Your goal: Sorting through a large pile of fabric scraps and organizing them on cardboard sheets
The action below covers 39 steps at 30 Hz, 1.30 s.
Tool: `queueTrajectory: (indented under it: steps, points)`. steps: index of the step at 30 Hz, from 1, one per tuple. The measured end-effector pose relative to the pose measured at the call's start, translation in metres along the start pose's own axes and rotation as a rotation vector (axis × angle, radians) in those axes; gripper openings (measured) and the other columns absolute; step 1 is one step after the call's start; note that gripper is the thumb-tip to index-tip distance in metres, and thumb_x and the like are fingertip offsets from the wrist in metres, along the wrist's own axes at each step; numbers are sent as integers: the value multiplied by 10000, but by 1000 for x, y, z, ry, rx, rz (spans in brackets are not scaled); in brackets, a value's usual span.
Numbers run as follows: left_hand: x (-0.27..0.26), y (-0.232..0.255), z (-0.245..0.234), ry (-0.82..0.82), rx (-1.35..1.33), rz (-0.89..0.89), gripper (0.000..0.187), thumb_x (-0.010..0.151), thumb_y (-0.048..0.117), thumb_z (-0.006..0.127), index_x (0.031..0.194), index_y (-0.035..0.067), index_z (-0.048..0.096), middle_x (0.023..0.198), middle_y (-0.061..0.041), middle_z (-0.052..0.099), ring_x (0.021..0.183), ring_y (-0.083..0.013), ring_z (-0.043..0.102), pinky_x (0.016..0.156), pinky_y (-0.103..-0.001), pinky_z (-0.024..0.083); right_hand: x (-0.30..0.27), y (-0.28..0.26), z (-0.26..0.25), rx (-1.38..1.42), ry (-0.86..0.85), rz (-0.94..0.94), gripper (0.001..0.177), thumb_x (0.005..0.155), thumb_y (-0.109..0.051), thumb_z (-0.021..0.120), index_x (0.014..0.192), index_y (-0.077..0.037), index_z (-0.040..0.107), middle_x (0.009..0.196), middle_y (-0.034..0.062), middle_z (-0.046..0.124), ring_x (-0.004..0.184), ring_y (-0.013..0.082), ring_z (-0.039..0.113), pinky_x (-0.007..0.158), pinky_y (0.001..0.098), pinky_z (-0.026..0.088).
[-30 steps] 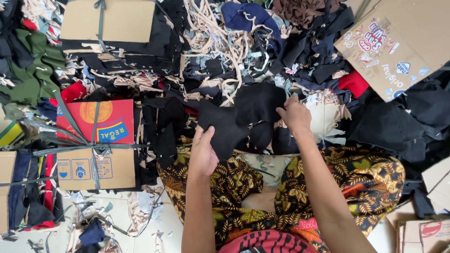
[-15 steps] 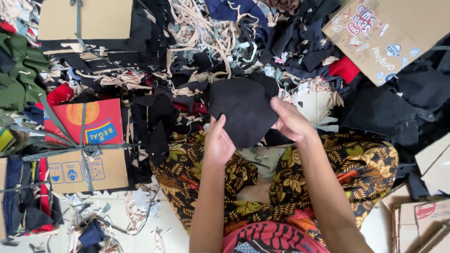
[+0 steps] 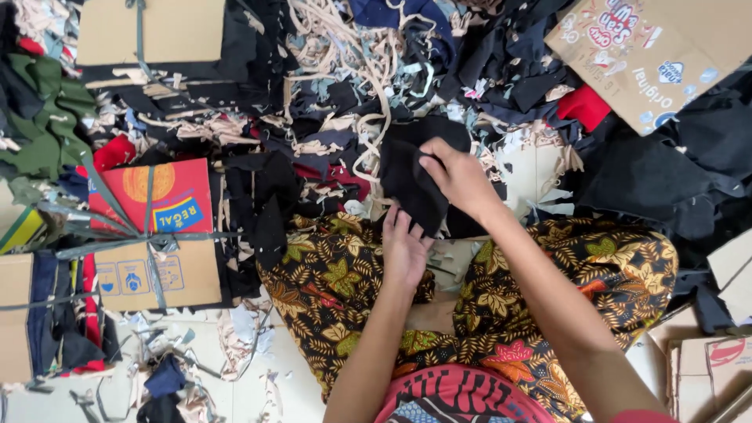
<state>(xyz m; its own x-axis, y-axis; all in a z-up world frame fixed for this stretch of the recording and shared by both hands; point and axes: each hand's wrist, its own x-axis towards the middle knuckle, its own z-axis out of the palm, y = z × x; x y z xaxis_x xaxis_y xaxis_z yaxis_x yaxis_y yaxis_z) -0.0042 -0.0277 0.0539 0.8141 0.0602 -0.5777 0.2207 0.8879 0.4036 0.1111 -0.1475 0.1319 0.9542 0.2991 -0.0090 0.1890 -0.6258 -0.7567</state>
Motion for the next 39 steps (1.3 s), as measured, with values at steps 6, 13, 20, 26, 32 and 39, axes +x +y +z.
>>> queueTrajectory:
  steps: [6, 13, 20, 26, 32, 39]
  points:
    - [29, 70, 42, -147, 186, 252, 576, 951, 119, 715, 1459, 138, 444, 1299, -95, 607, 1086, -262, 673, 861, -426, 644, -39, -59, -57, 520, -33, 124, 204, 1030, -146, 591, 1214, -57, 598, 770, 126, 638, 633, 217, 697, 583, 359, 624]
    - [-61, 140, 146, -1037, 1273, 530, 134, 922, 102, 706, 977, 3, 635, 1468, -167, 472, 1365, -372, 463, 1149, -494, 381, -115, -44, -105, 398, 69, -80, 915, 910, -478, 569, 1510, 106, 197, 1547, 402, 221, 1441, 570, 211, 1128, 744, 189]
    - [-98, 137, 142, -1275, 1696, 97, 604, 980, 100, 579, 1501, 85, 274, 1259, -296, 639, 1149, -450, 652, 939, -573, 539, -136, -22, -62, 556, -301, -151, 525, 869, -99, 753, 1354, -45, 558, 1107, 200, 742, 1124, 386, 693, 992, 580, 496]
    - [-9, 140, 35, -1070, 1851, -49, 602, 900, 419, 688, 1343, 71, 476, 1138, -297, 701, 1073, -499, 660, 922, -598, 504, -119, 37, -35, 469, -204, 256, 126, 878, -105, 778, 997, -67, 764, 809, 68, 702, 755, 176, 588, 670, 334, 462]
    - [10, 152, 13, -651, 1742, -178, 533, 972, 346, 659, 1397, 39, 567, 1273, -287, 653, 1075, -433, 698, 883, -499, 564, -95, 35, -43, 468, -204, 368, 151, 927, -34, 693, 1064, -41, 756, 822, 118, 678, 661, 173, 526, 561, 276, 394]
    - [39, 135, -9, -471, 1685, -20, 322, 1019, 327, 605, 1249, 102, 606, 1153, -206, 716, 1106, -348, 681, 907, -459, 537, -69, 28, -55, 356, -291, 489, 217, 970, -101, 661, 1171, -39, 714, 1140, 268, 723, 790, 339, 766, 809, 470, 606]
